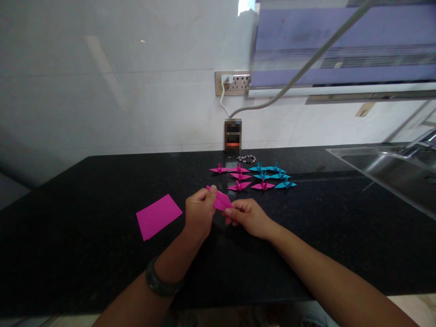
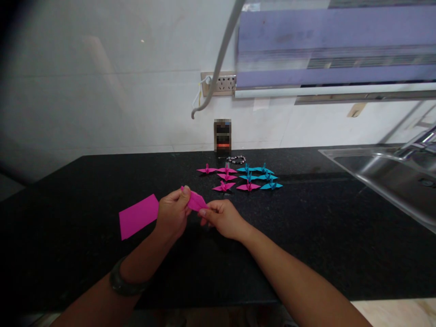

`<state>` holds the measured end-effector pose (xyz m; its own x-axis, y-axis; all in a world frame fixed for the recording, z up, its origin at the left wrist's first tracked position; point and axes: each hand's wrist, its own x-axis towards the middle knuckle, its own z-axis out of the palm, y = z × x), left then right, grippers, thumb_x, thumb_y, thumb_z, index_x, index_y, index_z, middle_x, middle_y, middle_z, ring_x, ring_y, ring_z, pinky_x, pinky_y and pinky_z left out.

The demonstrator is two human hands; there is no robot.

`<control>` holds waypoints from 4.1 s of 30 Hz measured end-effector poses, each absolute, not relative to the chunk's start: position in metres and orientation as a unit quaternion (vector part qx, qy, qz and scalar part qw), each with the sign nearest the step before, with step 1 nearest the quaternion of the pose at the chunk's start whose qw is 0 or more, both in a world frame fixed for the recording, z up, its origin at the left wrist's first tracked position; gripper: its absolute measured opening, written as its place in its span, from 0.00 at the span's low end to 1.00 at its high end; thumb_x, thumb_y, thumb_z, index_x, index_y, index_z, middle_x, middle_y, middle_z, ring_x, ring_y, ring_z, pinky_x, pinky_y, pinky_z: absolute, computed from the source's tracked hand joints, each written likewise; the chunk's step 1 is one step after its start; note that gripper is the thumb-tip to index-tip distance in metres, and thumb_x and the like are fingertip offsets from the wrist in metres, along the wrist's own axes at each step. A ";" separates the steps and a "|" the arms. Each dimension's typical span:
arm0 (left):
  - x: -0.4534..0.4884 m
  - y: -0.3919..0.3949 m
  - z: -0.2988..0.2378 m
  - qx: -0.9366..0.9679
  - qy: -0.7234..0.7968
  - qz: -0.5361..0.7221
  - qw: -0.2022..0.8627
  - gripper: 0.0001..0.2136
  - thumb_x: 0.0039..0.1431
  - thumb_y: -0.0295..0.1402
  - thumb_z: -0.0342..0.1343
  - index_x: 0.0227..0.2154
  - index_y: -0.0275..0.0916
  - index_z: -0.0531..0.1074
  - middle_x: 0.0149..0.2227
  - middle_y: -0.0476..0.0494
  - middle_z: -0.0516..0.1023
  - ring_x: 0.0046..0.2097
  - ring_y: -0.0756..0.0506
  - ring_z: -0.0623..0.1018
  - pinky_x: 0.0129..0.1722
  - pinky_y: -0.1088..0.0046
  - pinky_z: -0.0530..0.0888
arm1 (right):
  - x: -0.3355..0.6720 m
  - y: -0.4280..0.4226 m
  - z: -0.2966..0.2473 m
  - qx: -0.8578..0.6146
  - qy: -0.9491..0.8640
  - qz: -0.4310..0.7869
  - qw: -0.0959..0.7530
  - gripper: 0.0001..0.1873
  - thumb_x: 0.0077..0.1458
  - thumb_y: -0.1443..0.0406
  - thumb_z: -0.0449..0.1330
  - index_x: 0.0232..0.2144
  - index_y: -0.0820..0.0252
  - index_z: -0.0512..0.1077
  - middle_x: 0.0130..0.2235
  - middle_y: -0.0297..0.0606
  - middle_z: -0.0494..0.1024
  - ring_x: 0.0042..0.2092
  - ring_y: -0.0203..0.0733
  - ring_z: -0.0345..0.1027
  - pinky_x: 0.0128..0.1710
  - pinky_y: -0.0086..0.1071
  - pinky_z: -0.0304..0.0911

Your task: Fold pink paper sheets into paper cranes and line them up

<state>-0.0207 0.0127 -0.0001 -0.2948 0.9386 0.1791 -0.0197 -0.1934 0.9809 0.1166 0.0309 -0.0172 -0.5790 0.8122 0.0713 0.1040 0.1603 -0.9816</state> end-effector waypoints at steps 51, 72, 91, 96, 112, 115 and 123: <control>-0.041 0.024 0.003 0.629 0.554 0.392 0.378 0.13 0.47 0.41 0.54 0.19 0.35 0.70 0.13 0.53 0.64 0.17 0.55 0.62 0.17 0.80 0.56 | 0.127 0.044 -0.015 -0.410 -0.621 0.536 0.399 0.16 0.46 0.55 0.57 0.19 0.61 0.63 0.17 0.28 0.64 0.15 0.27 0.50 0.14 0.23 0.46; -0.037 0.028 -0.001 0.498 0.557 0.454 0.485 0.11 0.45 0.38 0.57 0.21 0.33 0.68 0.18 0.47 0.73 0.17 0.54 0.69 0.17 0.80 0.63 | 0.128 0.050 -0.019 -0.405 -0.662 0.493 0.393 0.15 0.48 0.57 0.55 0.19 0.62 0.64 0.17 0.29 0.65 0.17 0.28 0.50 0.16 0.24 0.45; -0.030 0.025 -0.010 0.369 0.447 0.491 0.651 0.15 0.48 0.40 0.55 0.33 0.33 0.72 0.32 0.39 0.76 0.31 0.48 0.76 0.28 0.76 0.71 | 0.126 0.041 -0.016 -0.409 -0.756 0.175 0.480 0.14 0.48 0.61 0.57 0.38 0.59 0.68 0.36 0.41 0.70 0.37 0.41 0.62 0.32 0.33 0.60; -0.030 0.025 -0.011 0.378 0.447 0.483 0.651 0.16 0.49 0.41 0.54 0.34 0.32 0.71 0.30 0.41 0.75 0.28 0.50 0.75 0.29 0.75 0.70 | 0.127 0.037 -0.008 -0.339 -0.854 0.017 0.394 0.08 0.48 0.62 0.57 0.33 0.59 0.71 0.37 0.42 0.69 0.42 0.45 0.59 0.41 0.40 0.57; -0.026 0.024 -0.007 0.369 0.457 0.484 0.649 0.15 0.49 0.40 0.55 0.34 0.32 0.70 0.28 0.42 0.74 0.29 0.50 0.74 0.30 0.74 0.70 | 0.124 0.041 -0.012 -0.309 -0.868 0.025 0.389 0.07 0.52 0.66 0.53 0.30 0.60 0.72 0.33 0.41 0.71 0.39 0.42 0.60 0.40 0.39 0.56; -0.026 0.024 -0.008 0.375 0.457 0.483 0.646 0.16 0.49 0.41 0.55 0.35 0.32 0.71 0.29 0.41 0.75 0.29 0.50 0.75 0.29 0.75 0.70 | 0.124 0.041 -0.013 -0.313 -0.866 0.031 0.389 0.07 0.52 0.67 0.54 0.31 0.59 0.72 0.33 0.40 0.71 0.39 0.42 0.60 0.40 0.39 0.56; -0.027 0.024 -0.011 0.397 0.456 0.478 0.638 0.17 0.49 0.42 0.53 0.36 0.33 0.72 0.31 0.40 0.76 0.30 0.50 0.75 0.30 0.76 0.70 | 0.123 0.041 -0.014 -0.319 -0.867 0.029 0.381 0.08 0.53 0.68 0.52 0.31 0.60 0.72 0.33 0.41 0.71 0.38 0.42 0.59 0.38 0.38 0.55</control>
<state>-0.0266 0.0235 -0.0107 0.1275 0.9711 -0.2016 -0.2484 0.2280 0.9414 0.1234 0.0408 -0.0136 -0.5064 0.5752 0.6424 0.5305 0.7951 -0.2938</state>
